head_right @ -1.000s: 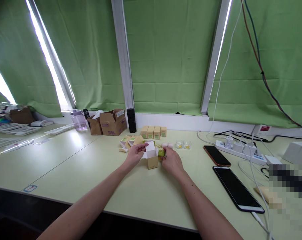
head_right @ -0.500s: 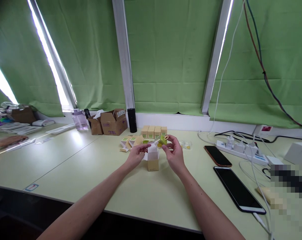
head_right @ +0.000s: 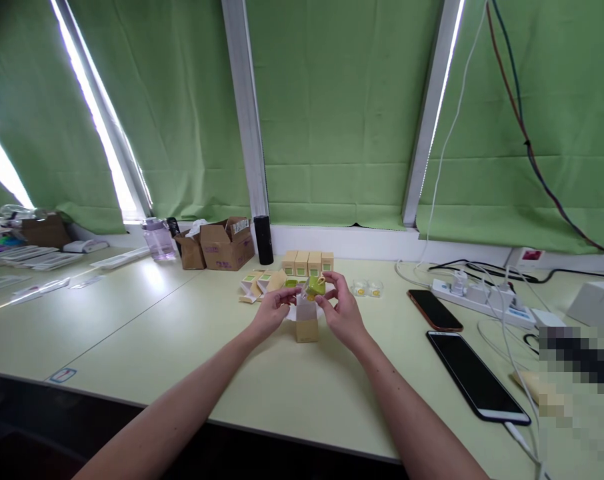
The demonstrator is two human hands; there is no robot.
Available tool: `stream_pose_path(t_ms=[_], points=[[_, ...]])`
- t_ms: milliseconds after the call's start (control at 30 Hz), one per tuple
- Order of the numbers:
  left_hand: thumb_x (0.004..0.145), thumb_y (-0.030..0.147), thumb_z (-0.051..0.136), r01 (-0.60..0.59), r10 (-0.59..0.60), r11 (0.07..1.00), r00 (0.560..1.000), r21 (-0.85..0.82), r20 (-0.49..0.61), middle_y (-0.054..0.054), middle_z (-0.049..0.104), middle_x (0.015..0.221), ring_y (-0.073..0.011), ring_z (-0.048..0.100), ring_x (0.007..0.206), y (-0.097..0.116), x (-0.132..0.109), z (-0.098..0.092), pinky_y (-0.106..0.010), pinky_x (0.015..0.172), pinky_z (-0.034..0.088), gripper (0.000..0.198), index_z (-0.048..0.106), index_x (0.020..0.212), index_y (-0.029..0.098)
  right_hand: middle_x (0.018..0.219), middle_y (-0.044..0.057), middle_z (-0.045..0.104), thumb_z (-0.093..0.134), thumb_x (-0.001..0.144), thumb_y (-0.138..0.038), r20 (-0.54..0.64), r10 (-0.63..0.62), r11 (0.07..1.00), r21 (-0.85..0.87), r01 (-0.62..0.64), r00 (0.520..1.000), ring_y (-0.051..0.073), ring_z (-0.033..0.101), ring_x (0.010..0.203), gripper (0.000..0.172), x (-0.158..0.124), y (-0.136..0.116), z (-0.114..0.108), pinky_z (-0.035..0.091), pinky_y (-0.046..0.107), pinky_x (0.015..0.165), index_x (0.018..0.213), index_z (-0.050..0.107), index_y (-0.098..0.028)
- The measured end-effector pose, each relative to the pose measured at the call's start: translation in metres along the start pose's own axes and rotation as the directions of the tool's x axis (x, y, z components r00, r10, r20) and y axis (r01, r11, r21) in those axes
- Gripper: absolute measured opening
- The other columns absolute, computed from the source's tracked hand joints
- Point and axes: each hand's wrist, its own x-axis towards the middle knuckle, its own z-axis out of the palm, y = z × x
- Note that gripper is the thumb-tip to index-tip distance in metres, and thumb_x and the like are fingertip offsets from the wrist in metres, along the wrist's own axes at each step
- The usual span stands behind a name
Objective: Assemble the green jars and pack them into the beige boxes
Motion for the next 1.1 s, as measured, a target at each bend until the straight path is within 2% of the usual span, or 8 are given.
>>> stream_pose_path(t_ms=[200, 333, 533, 700, 800, 900, 1100], points=[[0.065, 0.001, 0.05, 0.009, -0.009, 1.0, 1.0, -0.028, -0.005, -0.01, 0.078, 0.104, -0.018, 0.066, 0.088, 0.001, -0.001, 0.0, -0.031, 0.086, 0.054, 0.06, 0.078, 0.117, 0.013, 0.13, 0.007, 0.067, 0.065, 0.089, -0.033, 0.02, 0.021, 0.996, -0.09, -0.019, 1.0, 0.016, 0.071, 0.071, 0.041, 0.0, -0.002, -0.005, 0.058, 0.034, 0.067, 0.128, 0.052, -0.029], [0.062, 0.001, 0.05, 0.059, -0.059, 0.996, 0.998, -0.073, -0.007, -0.01, 0.078, 0.102, -0.0171, 0.065, 0.086, 0.0, 0.0, 0.001, -0.03, 0.084, 0.054, 0.061, 0.079, 0.115, 0.012, 0.127, 0.006, 0.069, 0.064, 0.089, -0.033, 0.039, 0.007, 0.991, -0.136, -0.001, 0.999, 0.016, 0.072, 0.069, 0.038, 0.0, 0.002, -0.005, 0.06, 0.035, 0.069, 0.125, 0.054, -0.029], [0.056, 0.0, 0.048, 0.111, -0.112, 0.977, 0.994, -0.184, 0.002, -0.008, 0.077, 0.096, -0.0156, 0.064, 0.084, 0.0, 0.001, 0.001, -0.026, 0.079, 0.052, 0.066, 0.079, 0.113, 0.012, 0.123, 0.005, 0.07, 0.064, 0.088, -0.03, 0.058, -0.012, 0.98, -0.198, 0.023, 0.998, 0.016, 0.072, 0.072, 0.036, -0.001, 0.002, -0.005, 0.058, 0.032, 0.066, 0.123, 0.056, -0.029], [0.054, -0.001, 0.047, 0.135, -0.135, 0.963, 0.991, -0.235, 0.017, -0.008, 0.077, 0.094, -0.0153, 0.065, 0.083, -0.002, 0.001, 0.0, -0.025, 0.078, 0.051, 0.067, 0.08, 0.111, 0.011, 0.119, 0.003, 0.072, 0.062, 0.087, -0.025, 0.112, -0.058, 0.956, -0.281, 0.088, 0.992, 0.019, 0.072, 0.082, 0.036, -0.005, -0.004, -0.003, 0.052, 0.028, 0.06, 0.123, 0.059, -0.03], [0.054, 0.0, 0.048, 0.122, -0.121, 0.966, 0.992, -0.229, 0.017, -0.008, 0.077, 0.096, -0.0159, 0.065, 0.084, -0.004, 0.002, 0.001, -0.026, 0.079, 0.052, 0.066, 0.08, 0.111, 0.012, 0.107, 0.003, 0.074, 0.062, 0.087, -0.023, 0.142, -0.071, 0.937, -0.329, 0.115, 0.987, 0.021, 0.071, 0.084, 0.038, -0.007, -0.004, -0.002, 0.051, 0.029, 0.06, 0.124, 0.06, -0.031], [0.054, 0.001, 0.048, 0.115, -0.115, 0.969, 0.993, -0.218, 0.011, -0.008, 0.077, 0.097, -0.0162, 0.065, 0.084, -0.004, 0.001, 0.001, -0.027, 0.08, 0.053, 0.066, 0.079, 0.111, 0.012, 0.096, 0.001, 0.073, 0.062, 0.086, -0.023, 0.16, -0.065, 0.925, -0.36, 0.119, 0.985, 0.021, 0.067, 0.076, 0.038, -0.009, -0.003, 0.0, 0.051, 0.031, 0.061, 0.123, 0.061, -0.031], [0.055, 0.003, 0.048, 0.108, -0.107, 0.971, 0.994, -0.213, 0.018, -0.009, 0.077, 0.102, -0.0163, 0.065, 0.084, -0.001, 0.0, 0.001, -0.029, 0.083, 0.054, 0.065, 0.079, 0.111, 0.012, 0.101, 0.001, 0.071, 0.063, 0.081, -0.017, 0.209, -0.078, 0.927, -0.345, 0.148, 0.975, 0.021, 0.064, 0.082, 0.036, -0.011, -0.005, 0.002, 0.052, 0.032, 0.066, 0.114, 0.062, -0.031]])
